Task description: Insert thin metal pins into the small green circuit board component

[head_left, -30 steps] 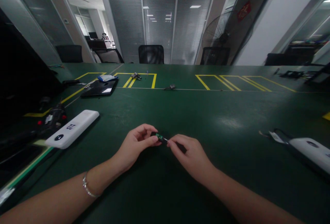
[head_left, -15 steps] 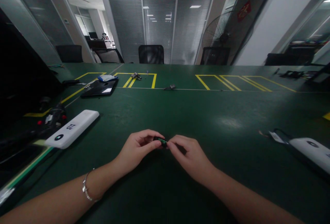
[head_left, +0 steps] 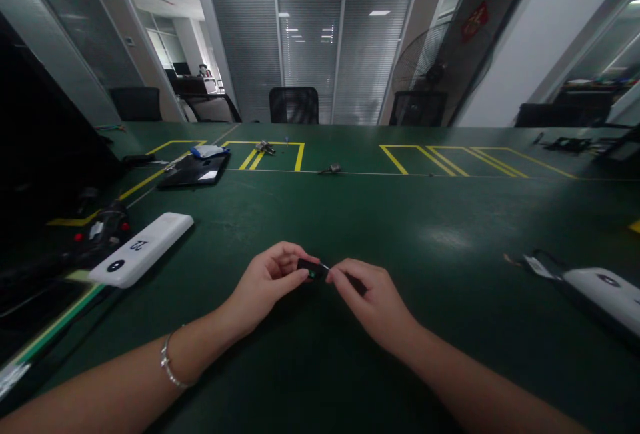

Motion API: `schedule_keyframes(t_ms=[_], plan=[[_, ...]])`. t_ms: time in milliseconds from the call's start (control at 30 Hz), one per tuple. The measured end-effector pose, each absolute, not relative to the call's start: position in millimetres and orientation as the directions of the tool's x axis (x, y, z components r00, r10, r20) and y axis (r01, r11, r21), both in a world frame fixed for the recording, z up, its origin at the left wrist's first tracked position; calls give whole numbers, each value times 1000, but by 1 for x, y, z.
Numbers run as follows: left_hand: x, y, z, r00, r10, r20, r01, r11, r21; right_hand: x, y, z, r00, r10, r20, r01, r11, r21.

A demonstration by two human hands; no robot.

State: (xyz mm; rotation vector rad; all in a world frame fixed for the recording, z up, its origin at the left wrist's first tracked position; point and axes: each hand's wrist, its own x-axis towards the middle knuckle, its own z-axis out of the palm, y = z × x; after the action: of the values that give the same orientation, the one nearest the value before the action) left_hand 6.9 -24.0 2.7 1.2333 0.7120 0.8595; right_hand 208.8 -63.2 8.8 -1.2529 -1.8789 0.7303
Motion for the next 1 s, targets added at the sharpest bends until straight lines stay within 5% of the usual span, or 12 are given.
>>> schedule_keyframes(t_ms=[667, 1000], plan=[[9, -23, 0, 519, 853, -59, -256, 220, 941, 208, -63, 7, -298, 916, 269, 488, 389, -781], [14, -27, 10, 469, 880, -69, -49, 104, 993, 207, -64, 7, -337, 914, 228, 561, 389, -731]])
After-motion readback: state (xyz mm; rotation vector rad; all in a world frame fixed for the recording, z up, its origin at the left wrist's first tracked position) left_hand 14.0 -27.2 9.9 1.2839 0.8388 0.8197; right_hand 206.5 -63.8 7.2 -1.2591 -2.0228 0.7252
